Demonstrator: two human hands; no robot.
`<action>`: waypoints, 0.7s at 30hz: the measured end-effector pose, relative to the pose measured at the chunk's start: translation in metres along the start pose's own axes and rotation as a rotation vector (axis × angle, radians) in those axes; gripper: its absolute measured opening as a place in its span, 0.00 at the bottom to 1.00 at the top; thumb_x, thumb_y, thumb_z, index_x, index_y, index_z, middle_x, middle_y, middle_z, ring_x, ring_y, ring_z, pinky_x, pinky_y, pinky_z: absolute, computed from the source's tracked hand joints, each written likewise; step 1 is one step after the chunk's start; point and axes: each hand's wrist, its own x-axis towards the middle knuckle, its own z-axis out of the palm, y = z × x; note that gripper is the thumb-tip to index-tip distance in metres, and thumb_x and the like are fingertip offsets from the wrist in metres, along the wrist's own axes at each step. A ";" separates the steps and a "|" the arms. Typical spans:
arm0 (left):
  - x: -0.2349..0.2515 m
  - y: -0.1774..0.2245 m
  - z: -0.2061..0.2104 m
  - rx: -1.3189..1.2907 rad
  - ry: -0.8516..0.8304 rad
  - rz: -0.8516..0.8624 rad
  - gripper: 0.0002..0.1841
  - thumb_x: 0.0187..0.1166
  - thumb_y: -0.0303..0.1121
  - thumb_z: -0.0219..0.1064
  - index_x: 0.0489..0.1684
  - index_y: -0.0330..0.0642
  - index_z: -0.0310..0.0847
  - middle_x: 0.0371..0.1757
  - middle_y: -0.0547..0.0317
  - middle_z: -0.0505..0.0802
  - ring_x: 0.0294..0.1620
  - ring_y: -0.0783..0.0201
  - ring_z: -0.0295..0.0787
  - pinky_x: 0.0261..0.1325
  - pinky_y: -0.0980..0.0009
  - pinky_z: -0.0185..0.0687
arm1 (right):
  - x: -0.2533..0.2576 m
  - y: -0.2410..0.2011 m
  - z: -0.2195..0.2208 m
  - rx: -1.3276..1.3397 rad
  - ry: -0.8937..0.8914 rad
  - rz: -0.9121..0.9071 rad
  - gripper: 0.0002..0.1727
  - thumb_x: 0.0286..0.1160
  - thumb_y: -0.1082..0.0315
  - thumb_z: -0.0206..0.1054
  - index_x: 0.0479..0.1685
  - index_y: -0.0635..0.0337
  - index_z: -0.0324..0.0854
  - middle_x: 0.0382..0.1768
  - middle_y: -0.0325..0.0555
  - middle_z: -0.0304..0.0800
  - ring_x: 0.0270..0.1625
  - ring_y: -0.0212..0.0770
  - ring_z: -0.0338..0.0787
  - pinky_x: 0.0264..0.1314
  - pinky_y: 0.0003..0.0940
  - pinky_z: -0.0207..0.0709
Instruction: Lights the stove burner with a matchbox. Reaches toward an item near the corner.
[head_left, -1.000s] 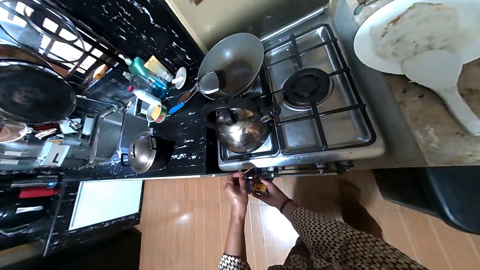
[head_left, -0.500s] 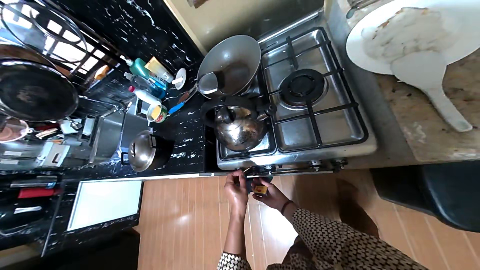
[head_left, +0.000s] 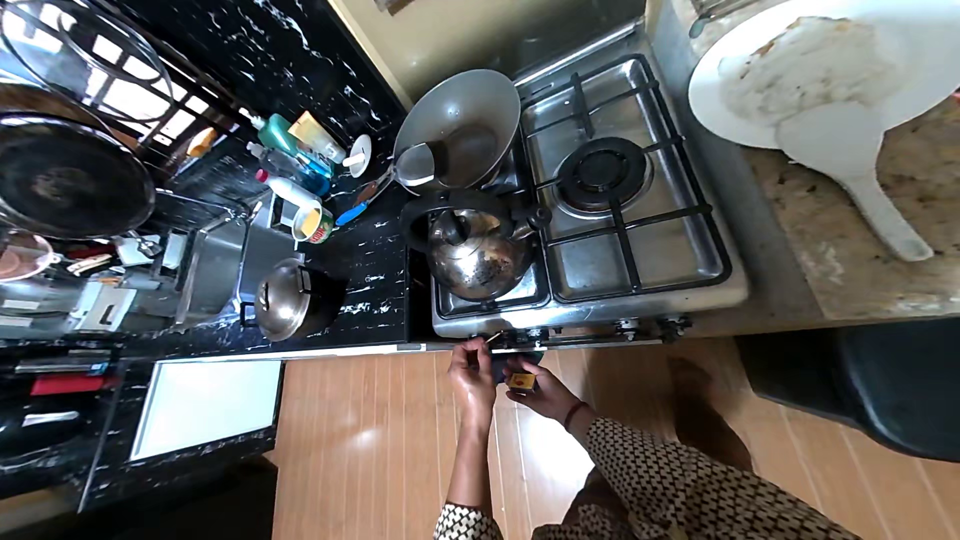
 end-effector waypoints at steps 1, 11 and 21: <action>0.000 0.001 0.000 0.001 0.000 -0.001 0.09 0.76 0.20 0.64 0.44 0.19 0.81 0.36 0.48 0.92 0.34 0.75 0.89 0.45 0.78 0.86 | -0.001 0.000 -0.001 -0.007 0.004 0.001 0.18 0.94 0.56 0.46 0.66 0.54 0.75 0.44 0.45 0.88 0.41 0.40 0.90 0.42 0.37 0.84; -0.001 0.000 0.005 -0.041 -0.016 0.040 0.09 0.76 0.20 0.63 0.44 0.18 0.81 0.35 0.51 0.91 0.34 0.77 0.88 0.44 0.80 0.85 | -0.004 -0.001 -0.009 -0.062 0.028 -0.016 0.19 0.93 0.57 0.47 0.70 0.55 0.74 0.46 0.46 0.89 0.43 0.40 0.90 0.43 0.37 0.84; -0.004 0.008 0.006 -0.043 -0.036 -0.005 0.09 0.77 0.20 0.64 0.45 0.19 0.81 0.36 0.50 0.92 0.35 0.75 0.89 0.45 0.78 0.87 | -0.012 -0.002 -0.015 -0.110 0.052 -0.015 0.19 0.94 0.57 0.47 0.70 0.55 0.74 0.47 0.45 0.88 0.41 0.39 0.88 0.43 0.36 0.83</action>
